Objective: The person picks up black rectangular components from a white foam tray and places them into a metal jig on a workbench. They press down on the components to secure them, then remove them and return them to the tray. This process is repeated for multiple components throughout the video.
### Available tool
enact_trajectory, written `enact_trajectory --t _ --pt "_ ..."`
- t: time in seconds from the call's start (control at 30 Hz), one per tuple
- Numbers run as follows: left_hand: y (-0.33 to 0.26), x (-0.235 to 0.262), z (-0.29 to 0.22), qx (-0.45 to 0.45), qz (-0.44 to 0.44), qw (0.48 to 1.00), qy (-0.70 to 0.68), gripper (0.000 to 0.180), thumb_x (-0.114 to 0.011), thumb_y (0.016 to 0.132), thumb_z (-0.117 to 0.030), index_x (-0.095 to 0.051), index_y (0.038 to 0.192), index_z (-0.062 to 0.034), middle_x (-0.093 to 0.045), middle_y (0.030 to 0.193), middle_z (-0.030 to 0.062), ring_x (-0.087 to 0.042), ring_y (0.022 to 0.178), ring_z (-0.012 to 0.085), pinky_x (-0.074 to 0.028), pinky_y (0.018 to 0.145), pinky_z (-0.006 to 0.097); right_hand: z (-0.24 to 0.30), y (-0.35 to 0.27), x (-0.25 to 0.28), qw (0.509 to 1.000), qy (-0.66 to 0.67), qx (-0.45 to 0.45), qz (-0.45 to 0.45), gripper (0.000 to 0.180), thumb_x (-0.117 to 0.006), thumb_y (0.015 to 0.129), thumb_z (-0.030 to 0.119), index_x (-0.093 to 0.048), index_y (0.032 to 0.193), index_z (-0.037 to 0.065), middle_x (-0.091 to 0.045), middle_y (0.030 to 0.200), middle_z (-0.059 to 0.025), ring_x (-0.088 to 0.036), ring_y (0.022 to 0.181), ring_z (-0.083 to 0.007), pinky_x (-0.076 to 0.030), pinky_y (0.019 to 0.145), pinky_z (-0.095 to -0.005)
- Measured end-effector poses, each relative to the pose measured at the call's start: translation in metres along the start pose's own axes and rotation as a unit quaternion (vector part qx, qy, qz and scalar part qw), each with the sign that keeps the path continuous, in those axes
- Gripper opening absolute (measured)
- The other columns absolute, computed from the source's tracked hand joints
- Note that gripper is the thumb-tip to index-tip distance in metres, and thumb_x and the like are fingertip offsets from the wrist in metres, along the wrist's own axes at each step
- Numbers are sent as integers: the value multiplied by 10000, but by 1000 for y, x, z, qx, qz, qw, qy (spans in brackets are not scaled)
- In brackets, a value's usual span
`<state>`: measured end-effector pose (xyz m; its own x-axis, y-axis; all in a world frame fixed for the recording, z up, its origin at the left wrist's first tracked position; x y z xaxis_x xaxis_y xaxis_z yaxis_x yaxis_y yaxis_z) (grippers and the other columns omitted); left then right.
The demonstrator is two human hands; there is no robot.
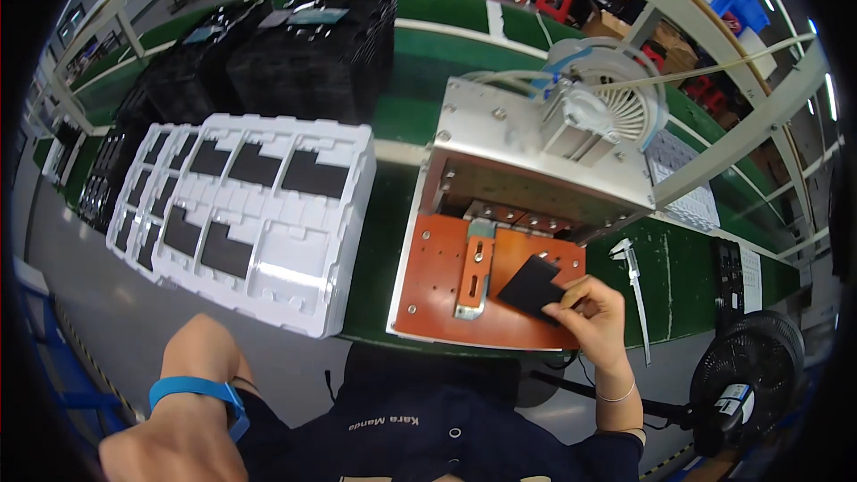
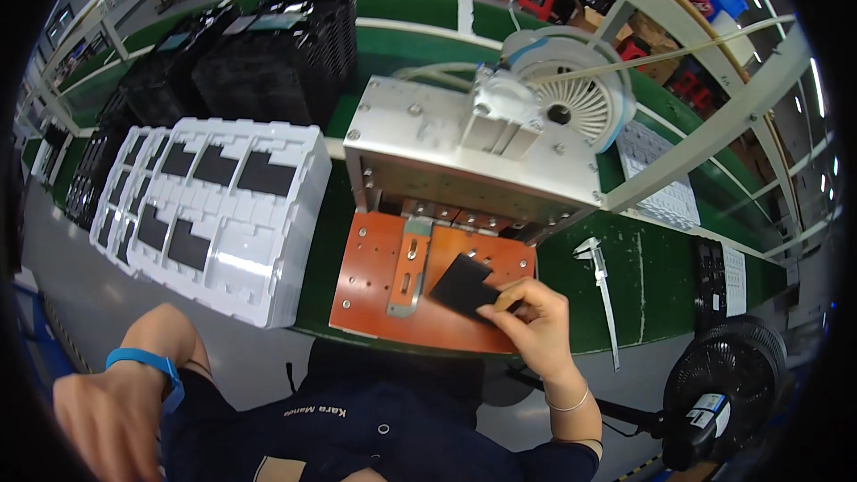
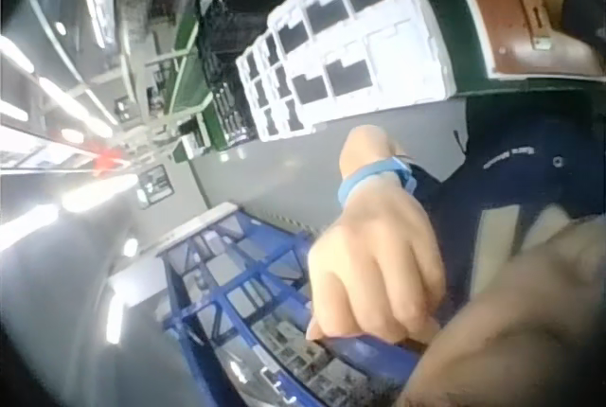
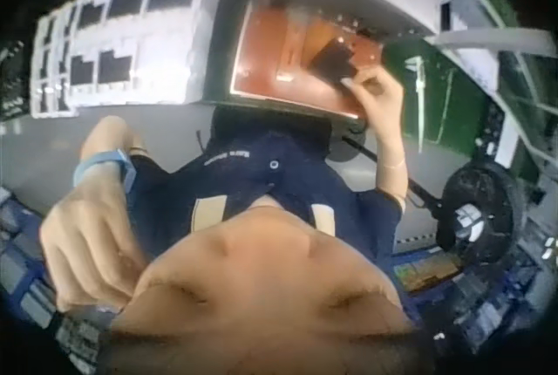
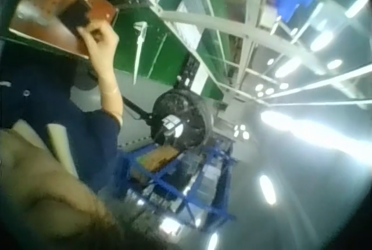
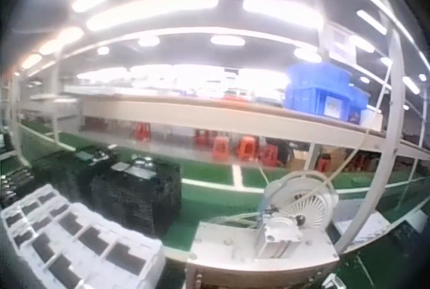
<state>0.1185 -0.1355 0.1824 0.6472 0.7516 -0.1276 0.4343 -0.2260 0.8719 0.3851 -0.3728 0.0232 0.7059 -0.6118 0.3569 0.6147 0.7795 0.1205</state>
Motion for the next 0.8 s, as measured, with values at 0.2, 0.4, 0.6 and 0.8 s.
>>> enact_trajectory --t 0.2,0.4,0.6,0.8 --pt "-37 40 33 284 27 951 121 325 -532 1015 -183 -616 817 61 -642 901 251 -671 777 347 -552 606 389 -10 4 3 987 126 -92 42 213 -752 815 -117 -618 954 -27 -662 976 -54 -621 856 -69 -532 732 -214" --pt "-7 23 56 44 -94 979 175 293 -537 996 -131 -550 733 -4 -664 971 210 -677 888 296 -559 674 367 18 22 -18 988 -149 -31 37 198 -816 776 8 -692 930 -5 -703 999 -79 -572 664 -63 -436 534 -170" --pt "-9 28 69 -36 -100 972 209 308 -493 973 -37 -473 666 -46 -693 954 187 -677 862 285 -521 656 298 14 33 -19 946 -280 160 18 233 -841 728 105 -725 919 39 -691 985 -63 -579 880 -261 -460 795 -351" --pt "-41 21 56 -8 -61 970 237 193 -598 960 -84 -563 773 -52 -670 1088 148 -680 1010 246 -567 815 396 11 50 -35 938 -275 212 -12 152 -748 810 43 -707 957 37 -672 964 -74 -592 919 -278 -482 815 -378"
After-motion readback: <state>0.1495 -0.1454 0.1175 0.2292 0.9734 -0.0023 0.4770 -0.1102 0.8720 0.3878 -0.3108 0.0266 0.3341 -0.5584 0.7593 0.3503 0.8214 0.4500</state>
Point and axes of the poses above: each hand's wrist, its own y-axis towards the middle knuckle, its own x-axis out of the back of the hand, z = x × y, the point moved 2 cm from there along y, towards the middle knuckle
